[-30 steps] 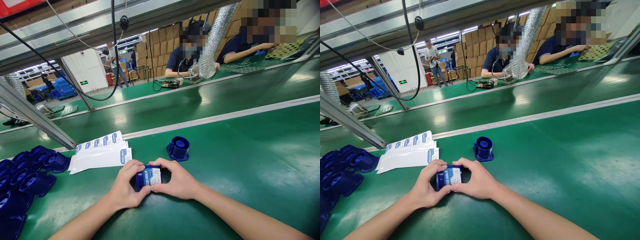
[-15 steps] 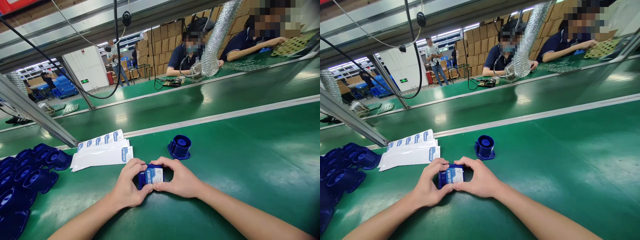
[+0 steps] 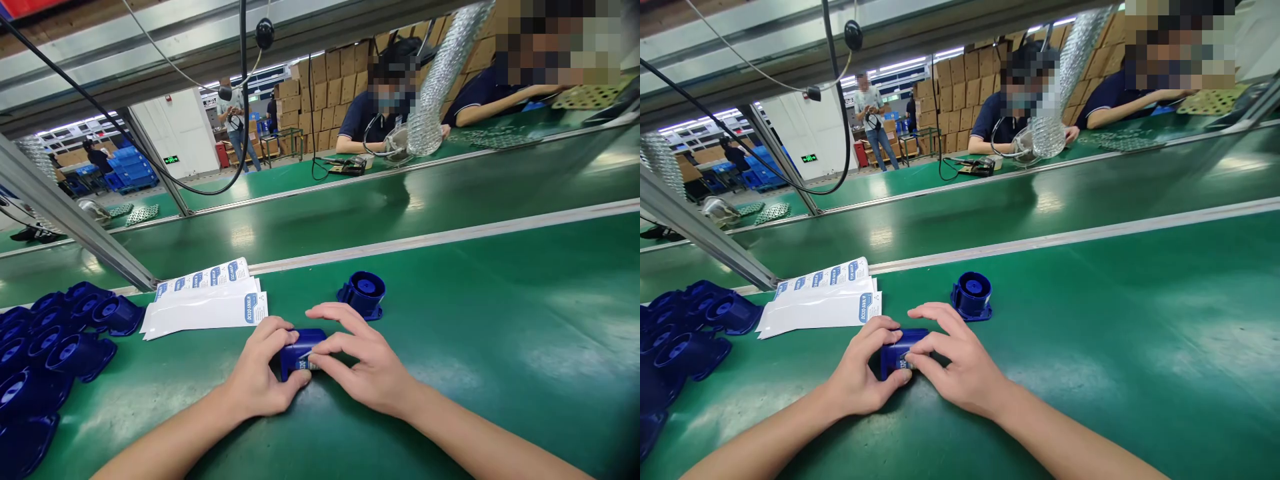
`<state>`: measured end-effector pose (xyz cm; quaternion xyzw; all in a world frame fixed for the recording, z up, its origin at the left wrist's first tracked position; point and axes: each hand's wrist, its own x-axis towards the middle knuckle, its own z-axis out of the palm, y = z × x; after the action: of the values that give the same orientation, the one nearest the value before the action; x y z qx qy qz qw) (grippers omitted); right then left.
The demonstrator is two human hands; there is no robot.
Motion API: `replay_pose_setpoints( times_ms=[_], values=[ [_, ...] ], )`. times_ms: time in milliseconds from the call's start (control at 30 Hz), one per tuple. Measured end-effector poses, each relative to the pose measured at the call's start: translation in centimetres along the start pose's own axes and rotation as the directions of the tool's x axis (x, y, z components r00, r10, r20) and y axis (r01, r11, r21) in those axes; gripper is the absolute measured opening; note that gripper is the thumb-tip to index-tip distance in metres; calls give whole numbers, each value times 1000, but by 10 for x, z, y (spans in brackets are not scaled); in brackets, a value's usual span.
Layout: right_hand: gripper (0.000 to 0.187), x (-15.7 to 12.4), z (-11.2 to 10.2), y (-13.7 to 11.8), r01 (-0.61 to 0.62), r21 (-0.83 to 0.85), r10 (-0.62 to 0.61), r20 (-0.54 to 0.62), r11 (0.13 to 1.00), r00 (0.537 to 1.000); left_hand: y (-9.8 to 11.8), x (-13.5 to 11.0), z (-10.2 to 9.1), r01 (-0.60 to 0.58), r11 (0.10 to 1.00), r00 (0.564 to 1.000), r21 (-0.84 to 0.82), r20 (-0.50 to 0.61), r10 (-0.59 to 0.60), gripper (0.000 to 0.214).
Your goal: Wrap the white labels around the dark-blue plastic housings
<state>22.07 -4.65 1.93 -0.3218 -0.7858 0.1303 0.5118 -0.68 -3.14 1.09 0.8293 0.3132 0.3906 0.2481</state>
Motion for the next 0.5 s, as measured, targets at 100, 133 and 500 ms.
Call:
replay_pose_setpoints(
  times_ms=[100, 133, 500],
  values=[
    [18, 0, -1, -6, 190, -61, -192, -35, 980, 981, -1, 3, 1, 36, 998, 999, -48, 2, -36, 39],
    [21, -1, -2, -8, 247, -89, -251, -35, 965, 967, -1, 4, 1, 43, 997, 999, -61, 0, -43, 38],
    [50, -23, -4, -21, 386, -132, -367, 142, 913, 919, -5, 9, -2, 128, 986, 992, -105, -8, -130, 35]
  ],
)
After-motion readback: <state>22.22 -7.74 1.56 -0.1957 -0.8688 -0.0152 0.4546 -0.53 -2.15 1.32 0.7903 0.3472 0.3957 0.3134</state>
